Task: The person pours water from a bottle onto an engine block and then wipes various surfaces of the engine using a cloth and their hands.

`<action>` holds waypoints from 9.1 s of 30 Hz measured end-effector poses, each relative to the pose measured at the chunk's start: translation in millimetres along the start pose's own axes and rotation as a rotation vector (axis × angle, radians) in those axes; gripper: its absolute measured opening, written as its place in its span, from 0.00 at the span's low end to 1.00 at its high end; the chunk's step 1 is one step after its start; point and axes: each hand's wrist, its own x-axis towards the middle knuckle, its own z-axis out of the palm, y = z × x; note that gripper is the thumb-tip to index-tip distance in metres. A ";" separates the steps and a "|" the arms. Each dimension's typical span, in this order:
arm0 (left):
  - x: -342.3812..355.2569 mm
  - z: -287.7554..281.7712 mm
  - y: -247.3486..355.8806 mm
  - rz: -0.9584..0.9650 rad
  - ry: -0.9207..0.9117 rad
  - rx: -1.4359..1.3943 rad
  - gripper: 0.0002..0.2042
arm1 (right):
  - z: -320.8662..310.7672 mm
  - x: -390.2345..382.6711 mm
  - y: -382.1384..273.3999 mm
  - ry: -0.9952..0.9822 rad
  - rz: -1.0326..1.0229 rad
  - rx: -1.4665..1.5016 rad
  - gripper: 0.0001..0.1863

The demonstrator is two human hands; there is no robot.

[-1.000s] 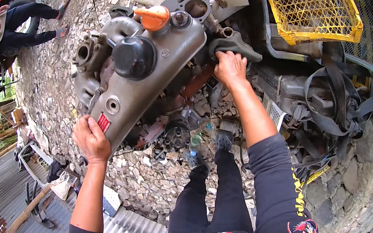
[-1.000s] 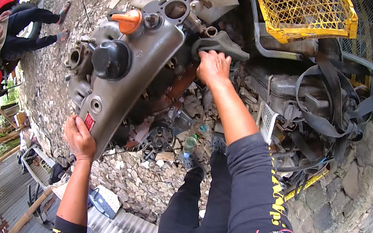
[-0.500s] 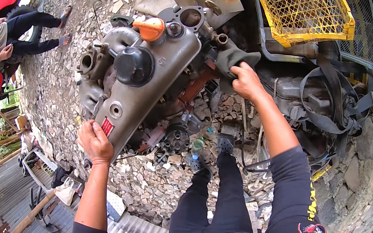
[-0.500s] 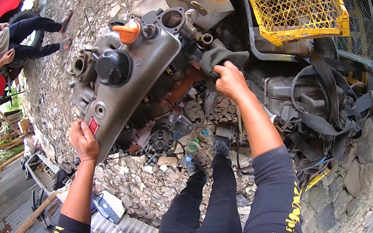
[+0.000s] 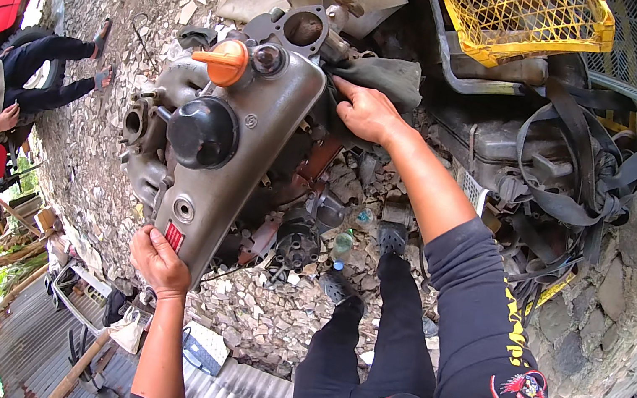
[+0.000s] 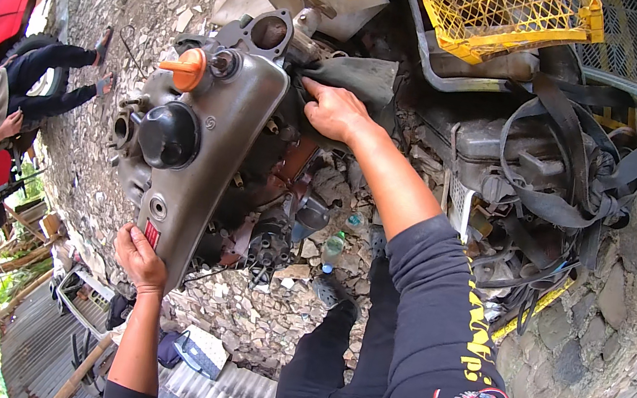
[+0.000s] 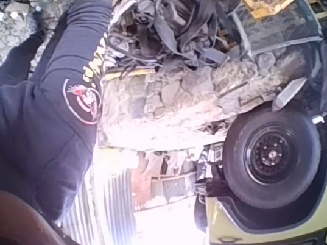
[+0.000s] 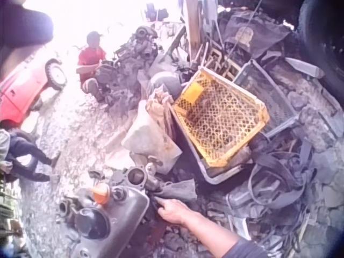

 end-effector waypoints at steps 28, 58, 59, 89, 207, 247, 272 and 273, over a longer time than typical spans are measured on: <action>1.3 -3.0 3.9 0.008 -0.015 0.012 0.11 | 8.2 -31.7 12.8 0.097 -0.021 -0.435 0.21; 3.0 -2.6 6.0 0.045 -0.009 -0.009 0.12 | 23.8 -23.8 25.6 0.363 0.010 -0.484 0.14; 2.9 -4.1 5.7 0.050 -0.010 -0.010 0.12 | 24.2 -25.2 24.6 0.345 0.011 -0.487 0.12; 5.4 -3.7 9.0 0.020 -0.015 0.029 0.12 | 4.1 33.8 44.0 0.170 0.328 0.064 0.30; 1.7 1.2 -4.1 0.034 -0.018 -0.046 0.13 | 104.1 -53.2 19.4 0.585 0.266 0.144 0.23; 0.3 -4.5 1.9 0.031 -0.012 0.012 0.12 | 0.8 -8.0 51.7 0.253 0.210 0.092 0.26; 1.6 -3.7 3.2 -0.005 -0.087 -0.076 0.13 | 67.1 -29.3 132.3 0.595 0.273 0.820 0.21; 2.6 -5.5 3.5 -0.015 -0.100 -0.082 0.13 | 72.9 -34.6 140.4 0.626 0.246 1.019 0.21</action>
